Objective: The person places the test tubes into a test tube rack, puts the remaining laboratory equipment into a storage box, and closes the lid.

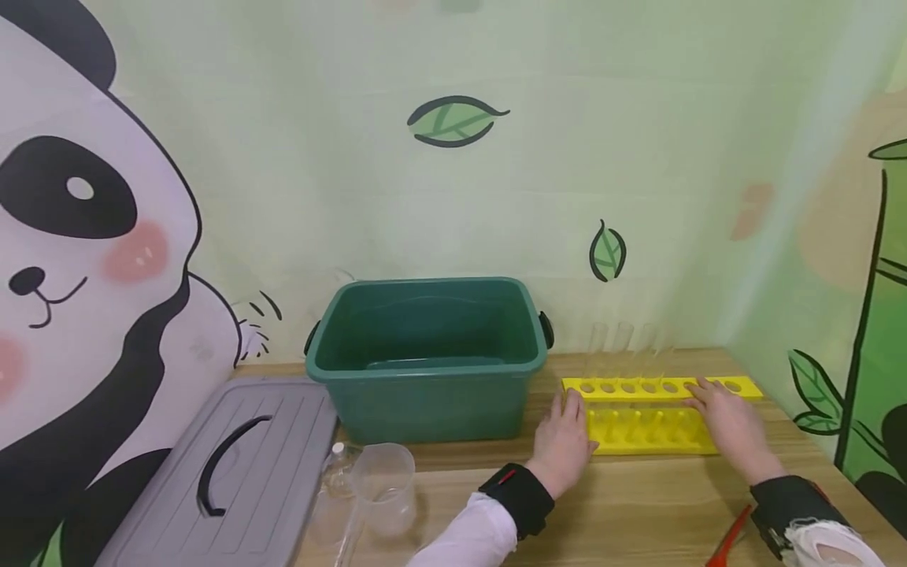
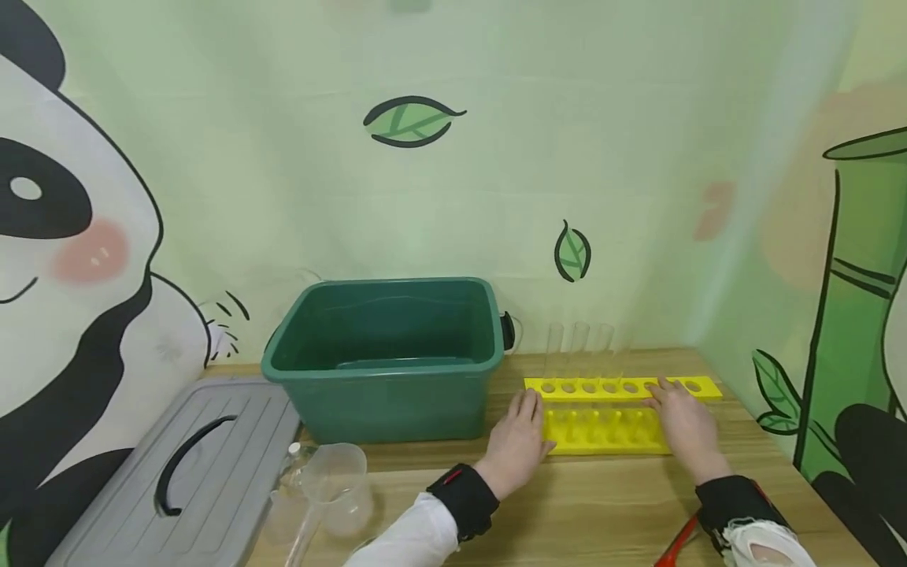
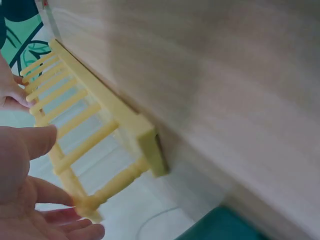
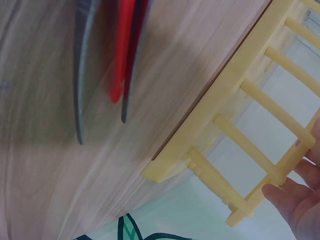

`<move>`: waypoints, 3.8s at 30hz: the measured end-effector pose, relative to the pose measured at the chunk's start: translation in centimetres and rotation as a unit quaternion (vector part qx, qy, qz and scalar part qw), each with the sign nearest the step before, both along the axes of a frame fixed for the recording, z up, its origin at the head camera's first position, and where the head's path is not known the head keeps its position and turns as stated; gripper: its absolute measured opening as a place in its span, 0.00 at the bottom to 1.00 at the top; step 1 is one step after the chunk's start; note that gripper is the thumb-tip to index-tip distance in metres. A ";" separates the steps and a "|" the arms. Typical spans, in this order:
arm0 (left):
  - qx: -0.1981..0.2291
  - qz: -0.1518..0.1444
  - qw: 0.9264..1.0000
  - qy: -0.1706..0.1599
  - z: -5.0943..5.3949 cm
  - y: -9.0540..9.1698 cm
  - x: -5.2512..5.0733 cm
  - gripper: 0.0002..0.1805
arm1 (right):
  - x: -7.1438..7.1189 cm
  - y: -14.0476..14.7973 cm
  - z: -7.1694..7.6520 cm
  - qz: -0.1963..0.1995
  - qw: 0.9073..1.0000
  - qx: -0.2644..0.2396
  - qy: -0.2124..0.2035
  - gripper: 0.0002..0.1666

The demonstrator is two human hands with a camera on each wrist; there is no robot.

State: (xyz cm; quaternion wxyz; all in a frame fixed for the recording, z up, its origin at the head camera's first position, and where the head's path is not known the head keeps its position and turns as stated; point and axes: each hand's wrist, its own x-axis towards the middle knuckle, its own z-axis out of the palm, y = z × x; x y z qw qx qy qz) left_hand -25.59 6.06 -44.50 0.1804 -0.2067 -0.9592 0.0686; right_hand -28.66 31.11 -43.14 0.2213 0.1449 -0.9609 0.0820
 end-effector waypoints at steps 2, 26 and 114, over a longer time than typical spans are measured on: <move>-0.008 0.002 1.000 0.001 0.2 0.4 -0.1 0.38 | -0.1 0.3 0.0 -0.004 1.000 0.005 -0.004 0.16; -0.058 0.040 0.997 -0.018 0.5 2.1 -3.0 0.35 | -3.1 1.2 0.0 -0.021 1.000 -0.002 -0.016 0.16; 0.206 0.147 0.967 0.028 12.4 -29.5 -0.1 0.22 | -2.3 -14.5 6.9 0.299 0.953 -0.007 0.044 0.38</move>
